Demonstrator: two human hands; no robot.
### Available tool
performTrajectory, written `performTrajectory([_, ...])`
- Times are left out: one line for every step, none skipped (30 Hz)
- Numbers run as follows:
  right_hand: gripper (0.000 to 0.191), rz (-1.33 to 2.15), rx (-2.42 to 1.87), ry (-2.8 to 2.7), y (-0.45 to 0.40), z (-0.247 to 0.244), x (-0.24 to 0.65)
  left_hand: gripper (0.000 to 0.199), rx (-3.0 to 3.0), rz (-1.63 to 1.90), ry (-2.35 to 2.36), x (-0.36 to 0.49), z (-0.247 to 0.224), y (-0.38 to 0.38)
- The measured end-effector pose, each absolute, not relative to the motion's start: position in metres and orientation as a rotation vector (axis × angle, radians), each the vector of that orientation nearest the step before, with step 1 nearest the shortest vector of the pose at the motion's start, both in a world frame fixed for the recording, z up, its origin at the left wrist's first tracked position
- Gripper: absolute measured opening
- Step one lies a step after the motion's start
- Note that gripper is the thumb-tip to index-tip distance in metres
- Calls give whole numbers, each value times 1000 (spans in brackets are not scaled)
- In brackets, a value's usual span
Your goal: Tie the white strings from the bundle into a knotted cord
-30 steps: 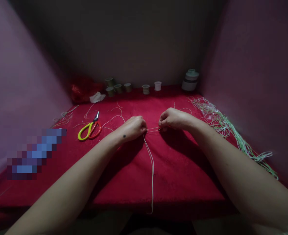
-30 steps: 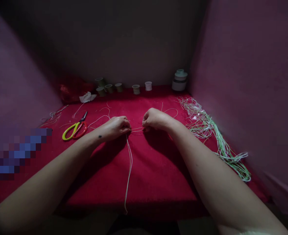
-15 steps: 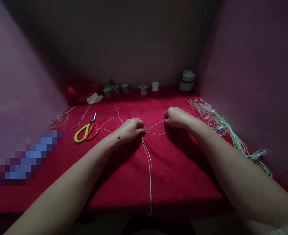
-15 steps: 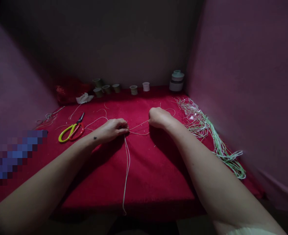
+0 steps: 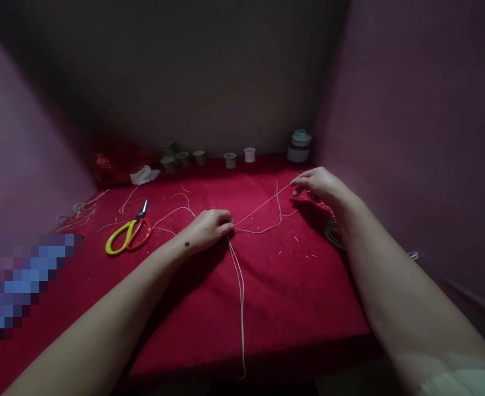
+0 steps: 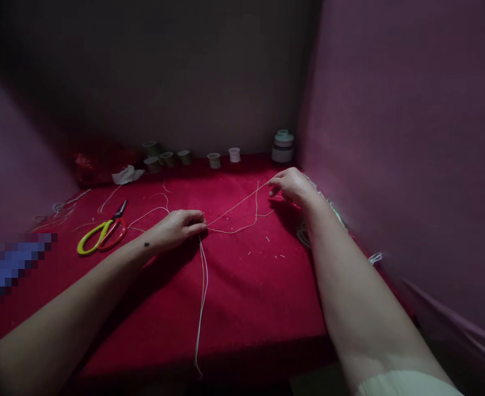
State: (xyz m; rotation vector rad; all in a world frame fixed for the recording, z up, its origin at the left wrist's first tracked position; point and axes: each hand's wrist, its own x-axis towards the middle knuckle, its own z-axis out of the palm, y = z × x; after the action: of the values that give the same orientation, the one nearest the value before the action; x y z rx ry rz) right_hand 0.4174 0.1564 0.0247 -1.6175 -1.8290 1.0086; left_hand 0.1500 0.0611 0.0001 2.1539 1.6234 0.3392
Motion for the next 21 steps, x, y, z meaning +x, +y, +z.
performTrajectory([19,1002,-1624,-1802,157,25,419,16,2155,335,1632,150,1,61])
performTrajectory([19,1000,-1627,-1776,157,25,420,16,2153,332,1643,151,1,61])
performTrajectory([19,1005,-1625,-1755,157,25,421,16,2148,328,1652,151,2,61])
performTrajectory([19,1013,-1622,-1736,158,24,421,16,2140,325,1660,151,2,61])
performTrajectory([18,1020,-1615,-1719,158,24,421,16,2133,321,1665,152,2,60])
performTrajectory([17,1023,-1603,-1699,159,23,420,17,2128,319,1668,152,3,60])
performTrajectory([16,1020,-1584,-1672,159,23,420,17,2127,316,1668,152,3,60])
performTrajectory([15,1012,-1560,-1634,160,22,419,17,2128,315,1668,152,3,60])
performTrajectory([14,1002,-1528,-1584,161,22,419,17,2132,314,1667,152,3,60])
performTrajectory([13,990,-1490,-1527,161,22,418,17,2136,314,1666,152,3,60])
performTrajectory([12,977,-1450,-1473,162,21,418,17,2139,314,1665,152,2,60])
performTrajectory([12,965,-1414,-1429,163,22,418,17,2141,314,1665,152,3,60])
performTrajectory([12,952,-1384,-1397,164,22,419,17,2145,313,1663,152,3,60])
performTrajectory([11,934,-1361,-1376,165,23,419,18,2150,315,1660,152,3,60])
performTrajectory([11,905,-1347,-1364,166,24,420,18,2154,317,1655,152,3,60])
performTrajectory([11,866,-1338,-1354,167,25,420,18,2158,320,1648,151,3,60])
performTrajectory([12,817,-1333,-1344,167,27,421,18,2161,324,1638,151,3,60])
performTrajectory([13,760,-1330,-1334,168,30,422,18,2163,331,1628,151,3,60])
performTrajectory([15,697,-1329,-1327,167,33,423,18,2162,340,1619,151,3,60])
performTrajectory([17,634,-1331,-1329,166,36,424,18,2159,348,1612,151,3,60])
performTrajectory([20,590,-1338,-1357,163,40,425,17,2155,355,1604,151,2,60])
